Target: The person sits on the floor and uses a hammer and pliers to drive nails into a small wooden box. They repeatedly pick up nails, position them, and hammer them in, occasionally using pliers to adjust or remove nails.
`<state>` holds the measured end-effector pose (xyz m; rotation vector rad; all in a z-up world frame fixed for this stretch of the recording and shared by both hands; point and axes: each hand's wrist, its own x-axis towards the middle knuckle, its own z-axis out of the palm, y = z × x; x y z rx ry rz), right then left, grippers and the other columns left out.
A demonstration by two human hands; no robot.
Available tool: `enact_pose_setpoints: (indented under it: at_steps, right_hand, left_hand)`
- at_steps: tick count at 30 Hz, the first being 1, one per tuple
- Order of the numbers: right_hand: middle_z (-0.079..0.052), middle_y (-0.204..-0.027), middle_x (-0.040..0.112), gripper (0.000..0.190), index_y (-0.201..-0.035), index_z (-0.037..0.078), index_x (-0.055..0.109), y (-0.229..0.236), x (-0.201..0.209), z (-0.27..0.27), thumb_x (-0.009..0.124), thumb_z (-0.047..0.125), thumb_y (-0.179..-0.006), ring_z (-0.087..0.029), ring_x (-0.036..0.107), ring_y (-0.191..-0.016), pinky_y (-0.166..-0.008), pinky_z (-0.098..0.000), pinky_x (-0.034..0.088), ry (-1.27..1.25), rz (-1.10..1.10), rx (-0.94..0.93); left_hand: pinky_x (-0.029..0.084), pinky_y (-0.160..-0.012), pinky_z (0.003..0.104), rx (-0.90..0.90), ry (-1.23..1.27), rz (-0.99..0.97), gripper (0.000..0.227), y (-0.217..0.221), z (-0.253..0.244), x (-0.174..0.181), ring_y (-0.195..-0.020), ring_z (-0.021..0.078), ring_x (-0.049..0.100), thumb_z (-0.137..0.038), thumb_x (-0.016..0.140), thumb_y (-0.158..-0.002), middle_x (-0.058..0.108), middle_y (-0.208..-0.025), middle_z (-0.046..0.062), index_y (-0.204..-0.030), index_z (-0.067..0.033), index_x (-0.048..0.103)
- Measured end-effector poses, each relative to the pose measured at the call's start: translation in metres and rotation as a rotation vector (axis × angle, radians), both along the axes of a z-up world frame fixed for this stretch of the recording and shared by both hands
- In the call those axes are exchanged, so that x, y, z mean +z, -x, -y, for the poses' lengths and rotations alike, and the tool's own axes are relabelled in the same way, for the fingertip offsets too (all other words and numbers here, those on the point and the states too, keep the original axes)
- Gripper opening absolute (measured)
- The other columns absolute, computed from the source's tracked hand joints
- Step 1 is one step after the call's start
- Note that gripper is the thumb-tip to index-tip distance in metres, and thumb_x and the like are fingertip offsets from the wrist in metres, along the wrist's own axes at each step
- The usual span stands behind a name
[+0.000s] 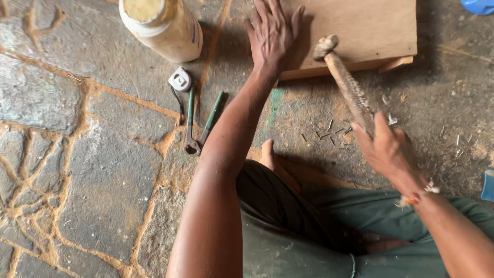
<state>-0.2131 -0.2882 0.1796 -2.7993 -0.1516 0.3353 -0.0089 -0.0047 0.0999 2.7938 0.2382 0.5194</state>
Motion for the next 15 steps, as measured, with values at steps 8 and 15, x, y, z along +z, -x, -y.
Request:
enact_pose_setpoints:
  at_steps: [8, 15]
  right_hand:
    - [-0.031, -0.103, 0.066, 0.054, -0.125, -0.014, 0.056, 0.094, -0.032, 0.079, 0.075, 0.035, -0.111, -0.049, 0.066, -0.096, -0.081, -0.0544, 0.053, 0.014, 0.317, -0.323]
    - [-0.045, -0.113, 0.065, 0.054, -0.125, -0.016, 0.058, 0.077, -0.131, 0.155, 0.065, 0.037, -0.115, -0.057, 0.066, -0.109, -0.086, -0.0606, 0.052, 0.122, -0.044, -0.641]
  left_hand:
    - [0.048, -0.113, 0.048, -0.127, 0.262, 0.161, 0.053, 0.101, -0.092, 0.003, -0.131, 0.0344, 0.059, -0.032, 0.066, -0.100, 0.061, -0.138, 0.016, -0.144, -0.0064, 0.048]
    - [0.044, -0.099, 0.054, 0.419, 0.325, -0.632, 0.105, 0.236, -0.175, -0.011, -0.119, 0.0377, 0.049, -0.062, 0.087, -0.067, 0.052, -0.129, 0.023, -0.139, 0.0021, 0.045]
